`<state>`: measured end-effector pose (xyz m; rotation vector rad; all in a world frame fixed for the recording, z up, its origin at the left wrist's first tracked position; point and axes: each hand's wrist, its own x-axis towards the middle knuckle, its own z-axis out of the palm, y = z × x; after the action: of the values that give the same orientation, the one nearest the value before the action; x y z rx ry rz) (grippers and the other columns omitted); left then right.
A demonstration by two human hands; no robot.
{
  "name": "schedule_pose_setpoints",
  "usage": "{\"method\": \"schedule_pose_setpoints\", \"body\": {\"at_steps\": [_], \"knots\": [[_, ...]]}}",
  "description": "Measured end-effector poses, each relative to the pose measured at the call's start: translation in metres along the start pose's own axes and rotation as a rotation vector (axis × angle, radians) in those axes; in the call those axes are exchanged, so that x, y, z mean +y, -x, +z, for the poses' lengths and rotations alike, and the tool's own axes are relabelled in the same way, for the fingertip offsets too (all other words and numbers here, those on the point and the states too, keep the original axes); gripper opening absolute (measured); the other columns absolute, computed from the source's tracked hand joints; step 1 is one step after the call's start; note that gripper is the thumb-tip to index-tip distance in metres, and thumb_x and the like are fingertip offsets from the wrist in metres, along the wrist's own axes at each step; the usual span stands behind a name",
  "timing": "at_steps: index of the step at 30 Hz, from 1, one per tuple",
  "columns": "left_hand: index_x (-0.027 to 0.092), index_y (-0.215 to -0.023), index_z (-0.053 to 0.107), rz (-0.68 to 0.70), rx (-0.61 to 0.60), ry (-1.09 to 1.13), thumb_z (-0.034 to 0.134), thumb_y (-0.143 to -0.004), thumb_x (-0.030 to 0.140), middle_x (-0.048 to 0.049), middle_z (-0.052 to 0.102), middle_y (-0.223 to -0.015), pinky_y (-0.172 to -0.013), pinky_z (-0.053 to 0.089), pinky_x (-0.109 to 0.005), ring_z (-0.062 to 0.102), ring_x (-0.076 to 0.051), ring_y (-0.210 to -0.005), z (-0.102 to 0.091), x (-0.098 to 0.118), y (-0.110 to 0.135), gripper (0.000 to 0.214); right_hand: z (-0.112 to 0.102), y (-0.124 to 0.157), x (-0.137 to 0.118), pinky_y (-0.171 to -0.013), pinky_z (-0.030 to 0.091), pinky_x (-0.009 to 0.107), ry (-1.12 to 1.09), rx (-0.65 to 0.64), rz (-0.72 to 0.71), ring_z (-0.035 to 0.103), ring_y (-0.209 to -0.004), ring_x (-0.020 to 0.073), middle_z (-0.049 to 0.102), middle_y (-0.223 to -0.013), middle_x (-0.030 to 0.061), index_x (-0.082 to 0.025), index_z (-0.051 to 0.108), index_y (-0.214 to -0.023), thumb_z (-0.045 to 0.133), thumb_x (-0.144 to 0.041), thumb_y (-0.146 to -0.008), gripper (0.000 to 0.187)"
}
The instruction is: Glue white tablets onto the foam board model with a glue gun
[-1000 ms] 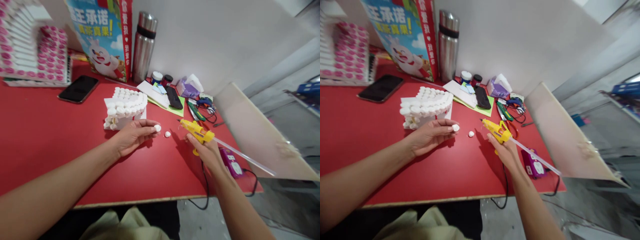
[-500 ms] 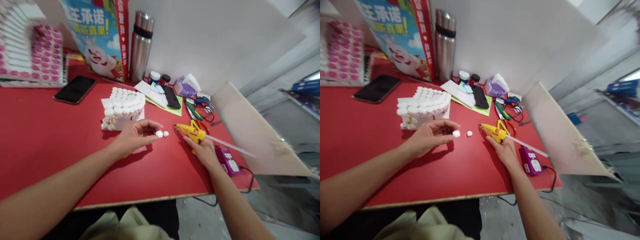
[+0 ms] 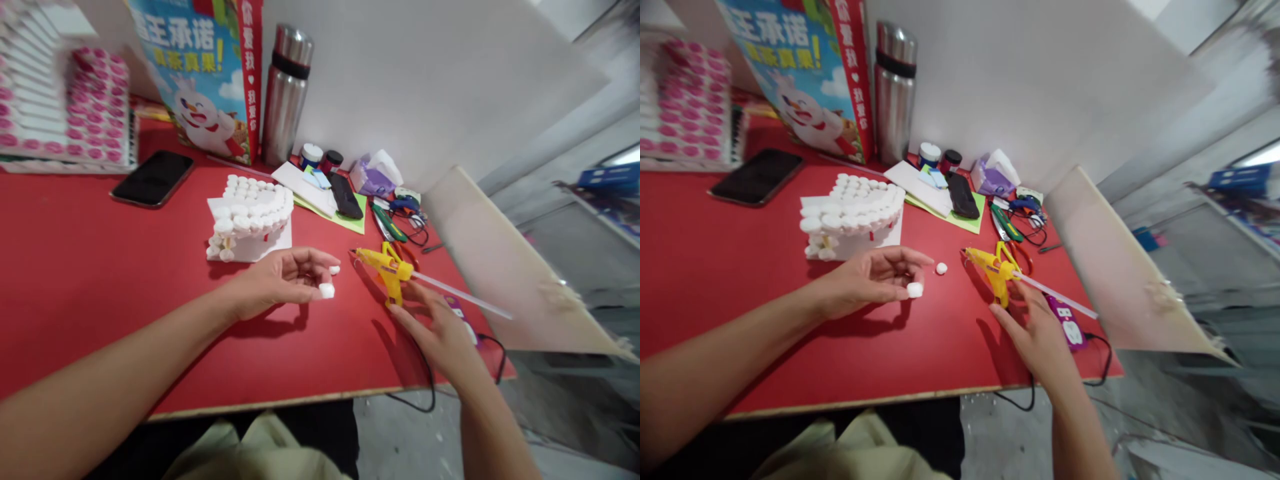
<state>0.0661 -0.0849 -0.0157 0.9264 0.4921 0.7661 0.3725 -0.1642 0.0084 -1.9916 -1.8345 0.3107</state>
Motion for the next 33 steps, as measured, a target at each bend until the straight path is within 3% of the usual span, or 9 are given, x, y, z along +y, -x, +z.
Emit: {"method": "schedule_pose_setpoints", "body": {"at_steps": [3,6,11,15,20,24,27,30,33], "knots": [[0.018,-0.121,0.073,-0.061,-0.08,0.019,0.084,-0.073,0.012,-0.0044,0.07,-0.092,-0.079,0.054,-0.024,0.065,-0.013,-0.084,-0.001,0.001,0.002,0.049,-0.014,0.037,-0.015,-0.081,0.054,0.043,0.065,0.077,-0.104,0.073,-0.089,0.0302,0.078,-0.098,0.0116,-0.021,0.074,-0.103,0.067,-0.048,-0.091,0.029],[0.021,-0.13,0.068,-0.129,-0.184,0.026,0.082,-0.075,0.012,-0.0043,0.071,-0.092,-0.078,0.053,-0.025,0.066,-0.014,-0.084,-0.001,0.001,0.005,0.058,-0.016,0.048,-0.046,-0.08,0.053,0.035,-0.102,0.066,-0.239,0.072,-0.087,0.023,0.078,-0.098,0.0057,-0.028,0.076,-0.106,0.07,-0.03,-0.094,0.014],[0.025,-0.136,0.063,-0.218,-0.304,0.017,0.084,-0.073,0.009,-0.0045,0.072,-0.095,-0.083,0.054,-0.029,0.069,-0.016,-0.088,-0.002,0.0,0.008,0.068,0.002,0.006,-0.088,-0.075,0.053,0.028,-0.526,-0.251,-0.441,0.066,-0.084,0.0157,0.07,-0.091,0.0029,-0.03,0.078,-0.116,0.069,-0.021,-0.095,0.024],[0.025,-0.137,0.061,-0.226,-0.314,0.041,0.084,-0.073,0.009,-0.004,0.072,-0.095,-0.083,0.054,-0.028,0.07,-0.016,-0.086,-0.004,0.004,0.009,0.07,0.012,-0.022,-0.098,-0.066,0.052,0.025,-0.644,-0.49,-0.542,0.061,-0.071,0.0132,0.066,-0.077,0.0015,-0.025,0.08,-0.115,0.074,-0.027,-0.092,0.024],[0.025,-0.143,0.055,-0.258,-0.348,0.042,0.084,-0.074,0.011,-0.0082,0.074,-0.105,-0.086,0.054,-0.031,0.073,-0.019,-0.092,-0.006,0.006,0.009,0.076,0.01,-0.025,-0.1,-0.072,0.057,0.024,-0.661,-0.694,-0.477,0.072,-0.078,0.0144,0.08,-0.093,0.005,-0.021,0.079,-0.118,0.072,-0.027,-0.092,0.027],[0.027,-0.146,0.052,-0.267,-0.425,0.073,0.084,-0.076,0.013,-0.0101,0.075,-0.109,-0.084,0.056,-0.032,0.075,-0.02,-0.093,-0.007,0.002,0.009,0.077,0.012,-0.026,-0.098,-0.07,0.057,0.025,-0.679,-0.763,-0.416,0.073,-0.078,0.0162,0.081,-0.093,0.0059,-0.02,0.08,-0.111,0.073,-0.03,-0.09,0.024],[0.027,-0.146,0.052,-0.26,-0.444,0.069,0.084,-0.077,0.015,-0.011,0.075,-0.114,-0.088,0.057,-0.033,0.074,-0.021,-0.097,-0.007,0.001,0.009,0.077,0.015,-0.027,-0.098,-0.055,0.048,0.021,-0.66,-0.765,-0.388,0.059,-0.057,0.0101,0.076,-0.075,0.0014,-0.02,0.081,-0.105,0.075,-0.031,-0.088,0.021],[0.026,-0.147,0.051,-0.253,-0.431,0.057,0.084,-0.077,0.017,-0.0135,0.074,-0.12,-0.094,0.055,-0.036,0.072,-0.024,-0.108,-0.008,0.003,0.009,0.077,0.019,-0.024,-0.101,-0.048,0.036,0.02,-0.671,-0.753,-0.35,0.041,-0.049,0.0069,0.06,-0.059,-0.0041,-0.019,0.081,-0.098,0.077,-0.032,-0.086,0.017],[0.025,-0.147,0.05,-0.238,-0.393,0.011,0.083,-0.078,0.017,-0.0132,0.074,-0.117,-0.094,0.054,-0.037,0.072,-0.024,-0.107,-0.011,0.005,0.008,0.077,0.022,-0.019,-0.103,-0.047,0.034,0.021,-0.717,-0.7,-0.246,0.038,-0.048,0.0074,0.051,-0.054,-0.0056,-0.019,0.079,-0.092,0.077,-0.035,-0.085,0.018]]}}
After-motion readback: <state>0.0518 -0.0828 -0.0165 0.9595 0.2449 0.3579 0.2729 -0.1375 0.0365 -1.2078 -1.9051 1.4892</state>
